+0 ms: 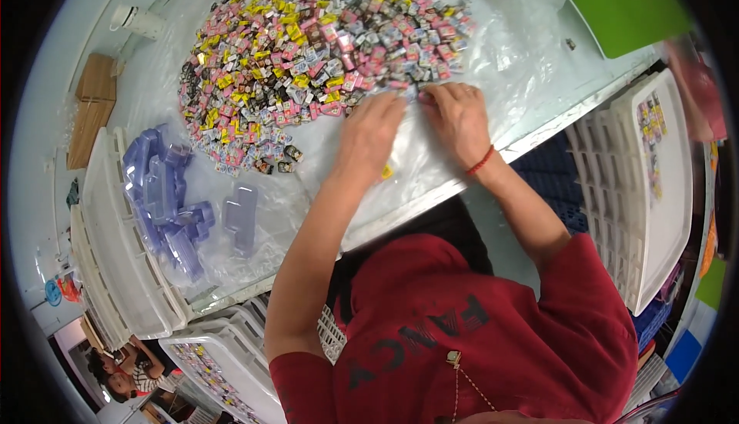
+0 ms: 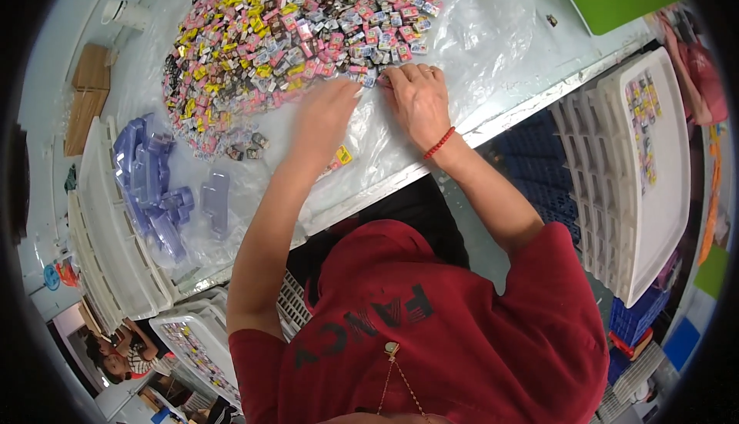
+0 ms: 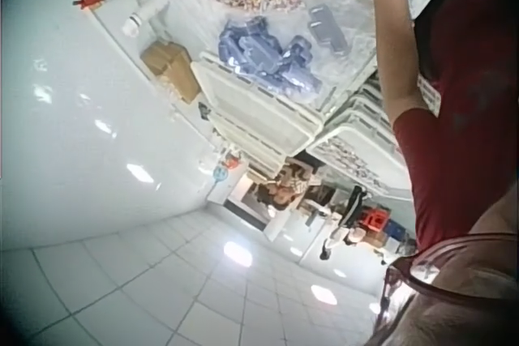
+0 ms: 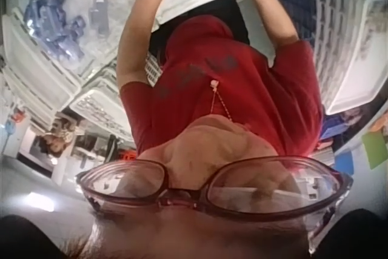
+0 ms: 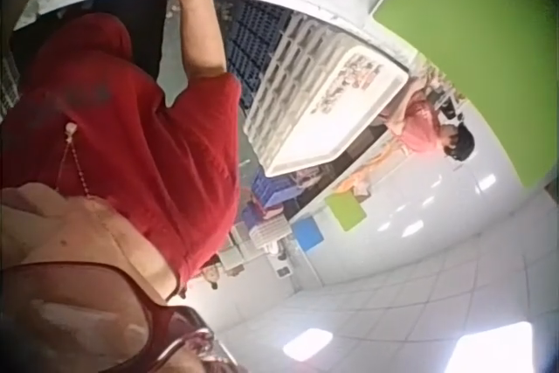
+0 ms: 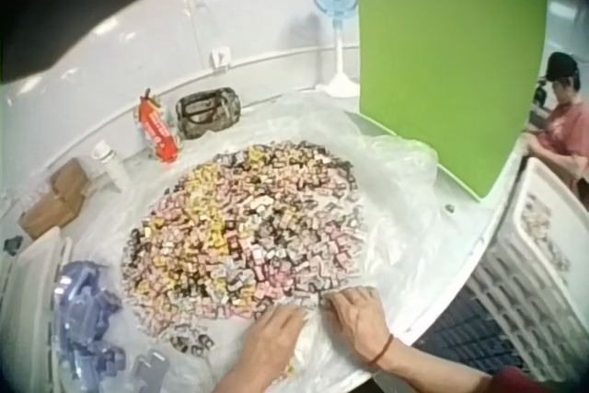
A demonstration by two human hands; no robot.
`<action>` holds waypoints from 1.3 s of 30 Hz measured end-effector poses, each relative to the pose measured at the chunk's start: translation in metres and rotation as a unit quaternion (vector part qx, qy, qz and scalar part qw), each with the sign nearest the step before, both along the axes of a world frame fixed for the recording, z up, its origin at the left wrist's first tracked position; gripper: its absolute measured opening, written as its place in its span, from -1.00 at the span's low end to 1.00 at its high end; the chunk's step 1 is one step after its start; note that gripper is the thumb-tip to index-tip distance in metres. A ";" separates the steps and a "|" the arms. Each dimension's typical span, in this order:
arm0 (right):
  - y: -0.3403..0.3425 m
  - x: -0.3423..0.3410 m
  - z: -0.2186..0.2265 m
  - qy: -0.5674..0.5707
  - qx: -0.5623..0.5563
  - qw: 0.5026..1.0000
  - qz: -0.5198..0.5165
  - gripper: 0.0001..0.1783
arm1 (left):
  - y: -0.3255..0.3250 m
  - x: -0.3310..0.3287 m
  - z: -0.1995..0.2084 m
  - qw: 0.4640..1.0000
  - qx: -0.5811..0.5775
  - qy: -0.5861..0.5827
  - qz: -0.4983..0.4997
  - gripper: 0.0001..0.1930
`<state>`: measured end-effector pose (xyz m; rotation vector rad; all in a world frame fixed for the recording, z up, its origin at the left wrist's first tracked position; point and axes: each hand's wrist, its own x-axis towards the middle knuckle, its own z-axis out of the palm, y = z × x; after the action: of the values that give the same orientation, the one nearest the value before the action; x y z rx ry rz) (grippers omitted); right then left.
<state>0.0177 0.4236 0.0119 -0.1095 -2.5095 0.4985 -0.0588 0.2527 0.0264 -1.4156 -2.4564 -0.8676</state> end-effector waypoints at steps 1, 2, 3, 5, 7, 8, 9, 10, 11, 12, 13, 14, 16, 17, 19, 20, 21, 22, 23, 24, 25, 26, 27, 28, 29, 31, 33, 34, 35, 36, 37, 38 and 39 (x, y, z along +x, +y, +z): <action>0.001 0.001 0.001 -0.013 0.002 1.000 0.000 -0.78 | 0.012 -0.004 -0.001 0.999 0.013 0.028 -0.015 -0.82; 0.001 0.002 0.000 -0.027 0.001 1.000 0.000 -0.79 | 0.020 -0.007 -0.004 0.999 0.011 0.028 -0.015 -0.82; 0.002 0.003 0.000 -0.027 0.000 1.000 0.000 -0.79 | 0.025 -0.010 -0.006 0.999 -0.005 0.048 -0.007 -0.83; 0.004 0.011 0.001 -0.055 0.010 0.998 0.012 -0.80 | 0.029 -0.011 -0.011 0.998 -0.021 0.066 -0.002 -0.84; 0.007 0.017 0.001 -0.048 0.001 0.999 0.019 -0.82 | 0.027 -0.005 -0.015 0.997 -0.019 0.078 0.001 -0.88; 0.008 0.018 0.003 -0.037 -0.008 0.999 0.030 -0.84 | 0.025 -0.003 -0.016 0.997 -0.019 0.078 0.000 -0.88; 0.009 0.018 0.004 -0.037 -0.008 0.999 0.029 -0.84 | 0.022 -0.001 -0.018 0.998 -0.006 0.056 -0.010 -0.87; 0.010 0.015 0.007 -0.040 -0.034 0.998 0.024 -0.85 | 0.020 0.000 -0.020 0.999 0.007 0.034 -0.018 -0.86; 0.011 0.012 0.009 -0.042 -0.060 0.997 0.022 -0.85 | 0.020 0.001 -0.018 0.999 0.007 0.034 -0.016 -0.86; 0.009 0.009 0.010 -0.043 -0.061 0.997 0.025 -0.85 | 0.022 0.003 -0.016 1.000 -0.001 0.014 0.012 -0.84; 0.005 0.005 0.010 -0.028 -0.072 0.997 0.011 -0.85 | 0.023 0.005 -0.015 0.999 -0.009 -0.006 0.040 -0.82; 0.002 0.000 0.011 -0.012 -0.081 0.997 -0.001 -0.86 | 0.026 0.007 -0.013 0.999 -0.009 -0.006 0.045 -0.82; -0.003 -0.011 0.001 -0.034 -0.075 0.997 -0.007 -0.86 | 0.034 0.010 -0.013 0.991 -0.044 0.017 0.125 -0.91; -0.005 -0.017 -0.005 -0.058 -0.070 0.996 -0.018 -0.87 | 0.036 0.009 -0.016 0.990 -0.039 0.028 0.135 -0.93; -0.004 -0.024 -0.005 -0.063 -0.066 0.996 -0.006 -0.88 | 0.032 0.009 -0.017 0.992 -0.016 0.030 0.125 -0.92; -0.002 -0.027 -0.005 -0.063 -0.060 0.996 -0.001 -0.88 | 0.029 0.009 -0.019 0.993 0.010 0.037 0.108 -0.92; 0.001 -0.029 -0.005 -0.059 -0.054 0.997 0.007 -0.89 | 0.026 0.008 -0.020 0.992 0.002 0.031 0.119 -0.92; 0.003 -0.030 -0.004 -0.054 -0.047 0.997 0.014 -0.89 | 0.023 0.007 -0.021 0.995 0.014 0.017 0.098 -0.87; 0.003 -0.031 -0.004 -0.047 -0.050 0.998 -0.002 -0.89 | 0.020 0.005 -0.021 0.997 0.030 0.005 0.077 -0.81; -0.001 -0.031 -0.002 -0.048 -0.053 0.997 0.007 -0.89 | 0.012 0.005 -0.020 0.996 0.026 0.004 0.086 -0.81; -0.005 -0.029 0.001 -0.025 -0.051 0.998 0.024 -0.89 | 0.004 0.005 -0.018 0.996 0.042 -0.006 0.081 -0.82; -0.007 -0.029 0.004 -0.002 -0.045 0.998 0.039 -0.88 | -0.001 0.004 -0.015 0.995 0.062 -0.015 0.074 -0.83; -0.006 -0.028 0.001 0.007 -0.042 0.998 0.050 -0.85 | -0.011 0.004 -0.005 0.992 0.059 -0.059 0.090 -0.81; -0.007 -0.026 0.001 0.006 -0.042 0.998 0.051 -0.85 | -0.025 0.006 0.006 0.984 0.080 -0.117 0.112 -0.81; -0.008 -0.022 0.002 -0.017 -0.063 0.996 0.053 -0.83 | -0.042 0.009 0.015 0.971 0.100 -0.174 0.131 -0.80; -0.011 -0.013 0.003 -0.040 -0.084 0.994 0.055 -0.82 | -0.082 0.017 0.026 0.956 0.116 -0.214 0.161 -0.74; -0.013 -0.003 0.003 -0.072 -0.108 0.989 0.065 -0.80 | -0.117 0.031 0.029 0.951 0.071 -0.229 0.196 -0.70; -0.016 0.000 0.002 -0.073 -0.109 0.989 0.066 -0.80 | -0.133 0.037 0.024 0.950 0.070 -0.229 0.198 -0.70; -0.019 0.002 0.000 -0.070 -0.089 0.990 0.082 -0.78 | -0.147 0.043 0.013 0.960 0.051 -0.203 0.184 -0.70; -0.022 0.002 0.000 -0.067 -0.069 0.991 0.098 -0.76 | -0.154 0.045 0.009 0.969 0.031 -0.175 0.171 -0.69; -0.024 0.003 0.002 -0.067 -0.069 0.990 0.101 -0.76 | -0.157 0.045 0.005 0.969 0.031 -0.176 0.173 -0.69; -0.026 0.003 0.005 -0.066 -0.073 0.991 0.091 -0.74 | -0.157 0.044 0.003 0.966 0.030 -0.186 0.176 -0.69; -0.026 0.002 0.007 -0.066 -0.076 0.992 0.081 -0.72 | -0.158 0.044 0.002 0.964 0.029 -0.197 0.178 -0.68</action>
<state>0.0200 0.3971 0.0187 0.0049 -2.6188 0.7733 -0.0150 0.0950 0.0288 -0.7967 -2.8132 -1.2117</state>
